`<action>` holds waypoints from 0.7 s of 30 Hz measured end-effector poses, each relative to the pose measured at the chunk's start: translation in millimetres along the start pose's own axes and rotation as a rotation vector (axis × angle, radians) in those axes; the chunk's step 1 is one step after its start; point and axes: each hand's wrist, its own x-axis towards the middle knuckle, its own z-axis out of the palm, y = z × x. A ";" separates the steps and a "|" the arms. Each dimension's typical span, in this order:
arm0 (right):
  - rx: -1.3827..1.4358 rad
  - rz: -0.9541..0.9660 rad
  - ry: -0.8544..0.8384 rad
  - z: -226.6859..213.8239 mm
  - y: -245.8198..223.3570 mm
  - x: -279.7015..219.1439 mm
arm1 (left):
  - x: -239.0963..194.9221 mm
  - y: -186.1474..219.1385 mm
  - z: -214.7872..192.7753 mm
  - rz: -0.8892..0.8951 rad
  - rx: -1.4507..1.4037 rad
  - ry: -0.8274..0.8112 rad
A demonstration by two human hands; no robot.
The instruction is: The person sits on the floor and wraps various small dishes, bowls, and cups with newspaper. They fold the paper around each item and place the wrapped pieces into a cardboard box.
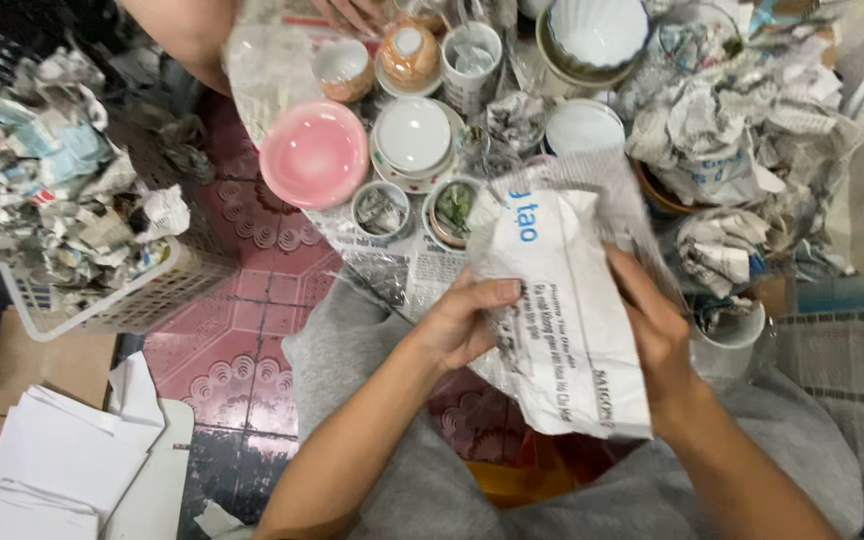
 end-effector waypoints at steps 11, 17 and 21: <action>-0.006 0.203 0.083 -2.6 -1.7 17.5 | -1.6 64.0 13.0 0.149 0.537 0.280; 0.195 0.583 -0.078 -7.7 -18.2 17.3 | 5.3 98.0 0.5 0.549 0.354 0.493; 0.260 0.702 -0.375 0.5 -36.2 21.3 | 6.2 101.7 -1.2 0.629 0.319 0.470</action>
